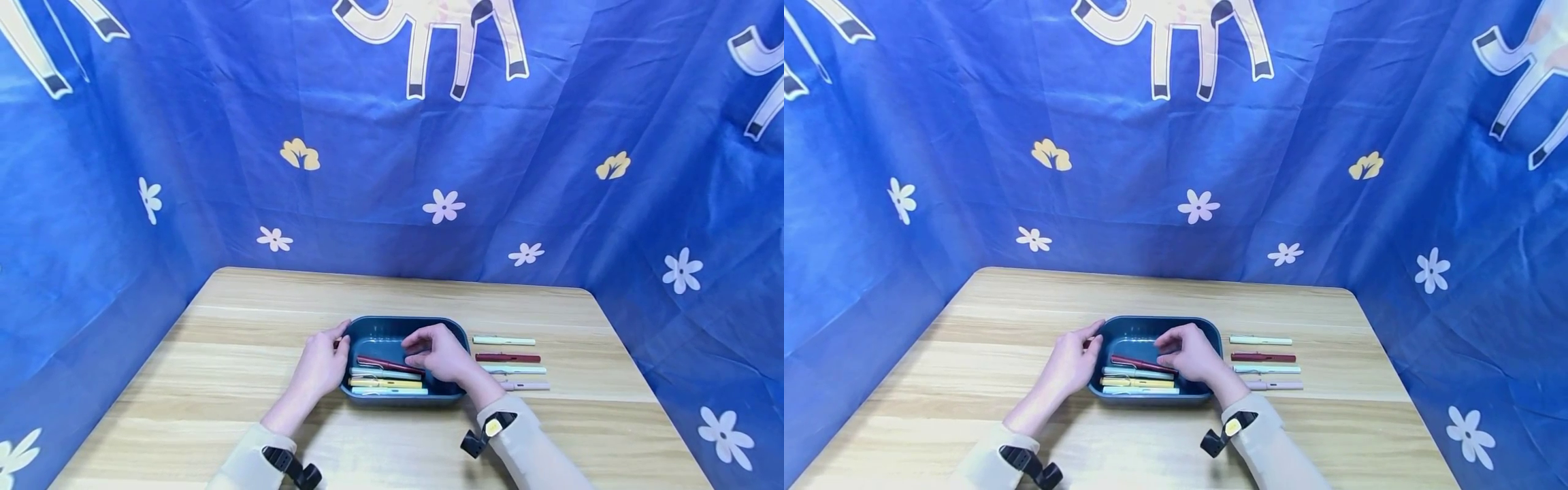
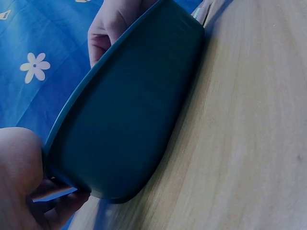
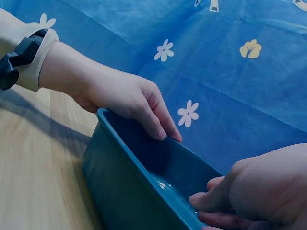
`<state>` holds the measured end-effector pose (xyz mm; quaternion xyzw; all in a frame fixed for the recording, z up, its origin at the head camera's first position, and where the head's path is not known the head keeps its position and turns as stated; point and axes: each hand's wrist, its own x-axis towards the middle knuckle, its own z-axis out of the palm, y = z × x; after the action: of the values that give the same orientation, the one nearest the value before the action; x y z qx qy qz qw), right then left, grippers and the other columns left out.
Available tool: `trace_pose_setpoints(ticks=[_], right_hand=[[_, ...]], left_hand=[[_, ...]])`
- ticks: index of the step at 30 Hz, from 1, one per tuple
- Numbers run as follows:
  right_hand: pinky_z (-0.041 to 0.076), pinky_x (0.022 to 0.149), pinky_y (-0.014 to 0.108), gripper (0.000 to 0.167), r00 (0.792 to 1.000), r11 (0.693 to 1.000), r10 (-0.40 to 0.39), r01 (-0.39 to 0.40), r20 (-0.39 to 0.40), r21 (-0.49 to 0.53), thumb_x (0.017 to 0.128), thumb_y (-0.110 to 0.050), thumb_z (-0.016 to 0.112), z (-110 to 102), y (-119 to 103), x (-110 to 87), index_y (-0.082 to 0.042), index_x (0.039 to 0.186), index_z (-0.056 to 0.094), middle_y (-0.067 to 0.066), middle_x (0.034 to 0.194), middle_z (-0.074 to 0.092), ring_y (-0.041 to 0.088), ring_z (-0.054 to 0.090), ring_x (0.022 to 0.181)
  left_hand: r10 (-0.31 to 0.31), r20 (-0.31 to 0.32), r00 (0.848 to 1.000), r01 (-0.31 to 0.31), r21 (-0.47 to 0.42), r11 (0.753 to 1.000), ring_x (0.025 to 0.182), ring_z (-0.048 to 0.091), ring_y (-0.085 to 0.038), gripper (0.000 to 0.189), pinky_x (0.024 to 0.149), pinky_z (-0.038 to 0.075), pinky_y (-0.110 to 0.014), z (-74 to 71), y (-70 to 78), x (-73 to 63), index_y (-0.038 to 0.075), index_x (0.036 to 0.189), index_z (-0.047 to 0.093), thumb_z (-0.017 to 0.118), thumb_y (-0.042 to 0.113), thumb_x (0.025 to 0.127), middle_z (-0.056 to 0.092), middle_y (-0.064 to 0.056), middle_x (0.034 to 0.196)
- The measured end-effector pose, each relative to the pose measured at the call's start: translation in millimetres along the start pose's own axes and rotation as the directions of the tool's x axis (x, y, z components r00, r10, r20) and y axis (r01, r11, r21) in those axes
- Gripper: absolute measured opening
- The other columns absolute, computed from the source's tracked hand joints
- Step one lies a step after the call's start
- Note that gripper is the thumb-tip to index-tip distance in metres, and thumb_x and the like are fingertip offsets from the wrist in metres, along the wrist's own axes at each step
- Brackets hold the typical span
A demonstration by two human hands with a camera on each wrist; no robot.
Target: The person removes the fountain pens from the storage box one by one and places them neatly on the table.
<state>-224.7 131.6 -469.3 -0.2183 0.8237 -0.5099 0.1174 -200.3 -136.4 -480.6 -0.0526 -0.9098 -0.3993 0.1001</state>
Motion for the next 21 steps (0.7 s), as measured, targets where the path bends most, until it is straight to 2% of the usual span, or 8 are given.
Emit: trace_pose_setpoints(ticks=[6, 17, 21], right_hand=[[0.060, 0.083, 0.035, 0.021, 0.999, 0.998, 0.025, -0.022, 0.045, -0.065, 0.091, 0.003, 0.079, 1.5, -1.1, 4.0, 0.001, 0.112, 0.077, 0.009, 0.104, 0.077, 0.017, 0.072, 0.095], [0.060, 0.079, 0.032, 0.019, 0.998, 0.988, 0.013, -0.003, 0.060, -0.157, 0.088, 0.007, 0.081, 6.4, -2.2, 9.0, 0.002, 0.107, 0.078, 0.009, 0.099, 0.076, 0.015, 0.071, 0.086], [0.060, 0.080, 0.031, 0.021, 0.998, 0.981, 0.034, -0.022, 0.057, -0.194, 0.087, 0.005, 0.083, 8.5, 0.0, 11.6, -0.001, 0.107, 0.079, 0.005, 0.100, 0.077, 0.012, 0.070, 0.086]], left_hand=[[0.001, 0.005, 1.000, -0.001, -0.010, 1.000, 0.132, 0.059, -0.039, 0.043, 0.108, 0.048, -0.056, -1.0, -0.1, 0.5, 0.000, 0.148, 0.059, 0.059, 0.012, 0.107, 0.062, -0.025, 0.141], [-0.004, 0.009, 1.000, 0.005, -0.015, 1.000, 0.132, 0.059, -0.038, 0.043, 0.109, 0.046, -0.056, -1.4, 0.2, 1.1, -0.001, 0.148, 0.058, 0.058, 0.011, 0.107, 0.061, -0.025, 0.142], [-0.008, 0.013, 1.000, 0.008, -0.018, 1.000, 0.132, 0.058, -0.039, 0.043, 0.109, 0.046, -0.056, -1.1, 0.2, 0.6, -0.002, 0.148, 0.058, 0.058, 0.011, 0.107, 0.061, -0.026, 0.142]])
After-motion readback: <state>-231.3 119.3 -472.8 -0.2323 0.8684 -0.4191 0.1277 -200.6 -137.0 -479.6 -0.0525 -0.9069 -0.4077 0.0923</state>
